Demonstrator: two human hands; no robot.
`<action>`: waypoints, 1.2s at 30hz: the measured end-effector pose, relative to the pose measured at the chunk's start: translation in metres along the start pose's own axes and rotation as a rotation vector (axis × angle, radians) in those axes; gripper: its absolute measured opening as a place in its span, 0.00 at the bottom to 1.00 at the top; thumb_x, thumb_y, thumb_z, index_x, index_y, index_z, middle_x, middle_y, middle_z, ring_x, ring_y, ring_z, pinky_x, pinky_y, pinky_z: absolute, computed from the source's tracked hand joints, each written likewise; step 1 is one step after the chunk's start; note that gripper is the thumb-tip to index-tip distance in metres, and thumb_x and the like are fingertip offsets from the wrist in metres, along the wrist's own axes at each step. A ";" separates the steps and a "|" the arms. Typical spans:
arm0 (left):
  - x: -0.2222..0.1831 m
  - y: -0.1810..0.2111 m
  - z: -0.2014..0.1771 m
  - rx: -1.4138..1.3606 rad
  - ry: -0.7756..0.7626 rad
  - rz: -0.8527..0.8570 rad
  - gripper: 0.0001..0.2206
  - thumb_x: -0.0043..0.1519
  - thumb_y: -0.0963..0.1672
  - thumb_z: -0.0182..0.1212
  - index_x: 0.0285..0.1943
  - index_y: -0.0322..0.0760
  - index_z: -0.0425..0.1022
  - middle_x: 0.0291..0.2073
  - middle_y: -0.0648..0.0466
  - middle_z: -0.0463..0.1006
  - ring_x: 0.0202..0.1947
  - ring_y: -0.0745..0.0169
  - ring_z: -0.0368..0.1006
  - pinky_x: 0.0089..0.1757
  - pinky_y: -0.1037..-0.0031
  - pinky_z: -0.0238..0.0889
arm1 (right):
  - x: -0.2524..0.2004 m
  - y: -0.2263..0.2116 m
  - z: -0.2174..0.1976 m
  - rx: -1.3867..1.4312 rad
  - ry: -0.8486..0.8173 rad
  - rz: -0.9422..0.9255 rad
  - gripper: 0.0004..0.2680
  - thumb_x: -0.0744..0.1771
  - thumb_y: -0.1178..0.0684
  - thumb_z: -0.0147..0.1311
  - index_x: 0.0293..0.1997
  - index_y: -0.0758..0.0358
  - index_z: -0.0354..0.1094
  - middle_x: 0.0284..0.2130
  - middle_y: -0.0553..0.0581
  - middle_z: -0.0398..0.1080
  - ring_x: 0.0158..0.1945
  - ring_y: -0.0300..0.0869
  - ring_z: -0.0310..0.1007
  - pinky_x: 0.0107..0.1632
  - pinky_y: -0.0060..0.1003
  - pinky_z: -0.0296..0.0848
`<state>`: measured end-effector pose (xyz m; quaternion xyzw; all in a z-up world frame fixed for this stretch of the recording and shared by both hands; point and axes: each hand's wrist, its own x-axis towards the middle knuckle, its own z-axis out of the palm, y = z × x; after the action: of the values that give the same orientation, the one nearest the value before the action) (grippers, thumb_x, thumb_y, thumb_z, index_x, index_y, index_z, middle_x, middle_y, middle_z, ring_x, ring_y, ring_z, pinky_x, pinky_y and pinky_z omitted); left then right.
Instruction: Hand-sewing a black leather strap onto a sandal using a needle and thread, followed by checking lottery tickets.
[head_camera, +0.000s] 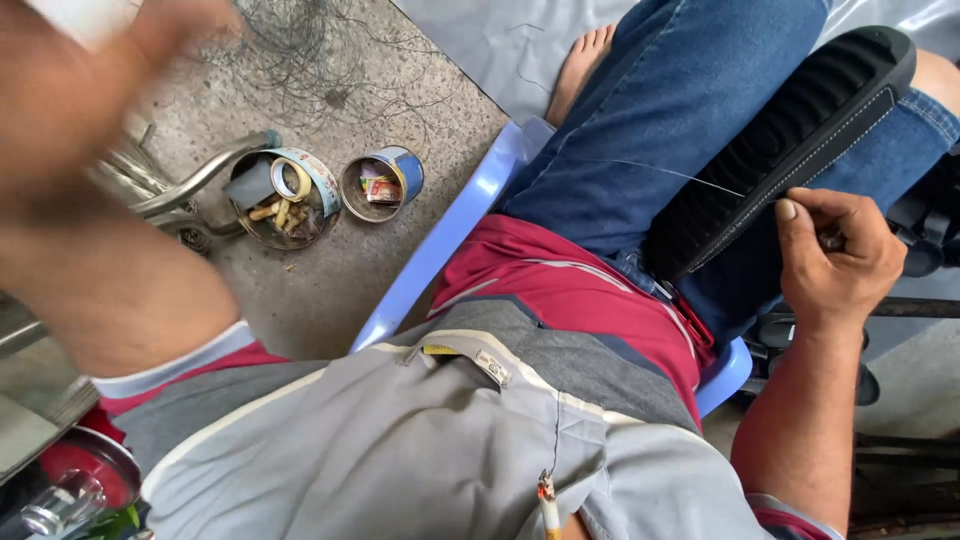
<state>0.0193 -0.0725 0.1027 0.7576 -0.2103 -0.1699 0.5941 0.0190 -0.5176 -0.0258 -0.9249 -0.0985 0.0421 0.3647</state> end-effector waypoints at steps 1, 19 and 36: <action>0.005 0.009 0.001 -0.027 -0.033 0.038 0.11 0.63 0.40 0.37 0.39 0.33 0.69 0.35 0.53 0.70 0.37 0.62 0.70 0.48 0.70 0.61 | -0.002 0.001 0.000 -0.005 -0.001 0.000 0.02 0.71 0.64 0.60 0.45 0.70 0.71 0.32 0.57 0.69 0.30 0.36 0.61 0.36 0.28 0.60; -0.023 0.065 -0.009 -0.150 -0.246 0.473 0.10 0.66 0.39 0.36 0.43 0.24 0.65 0.39 0.49 0.66 0.43 0.54 0.66 0.51 0.60 0.62 | -0.005 0.019 0.008 0.040 0.016 0.001 0.06 0.75 0.61 0.58 0.47 0.75 0.65 0.32 0.64 0.66 0.31 0.42 0.64 0.35 0.30 0.58; -0.081 -0.018 -0.015 -0.308 0.079 0.252 0.05 0.62 0.36 0.49 0.37 0.33 0.71 0.32 0.51 0.74 0.32 0.61 0.73 0.35 0.76 0.65 | -0.009 0.055 0.002 0.040 -0.003 0.161 0.05 0.76 0.58 0.51 0.49 0.71 0.63 0.35 0.60 0.64 0.31 0.39 0.62 0.34 0.28 0.63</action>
<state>-0.0399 -0.0139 0.0896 0.6315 -0.2516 -0.0943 0.7273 0.0184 -0.5571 -0.0647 -0.9224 -0.0236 0.0747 0.3783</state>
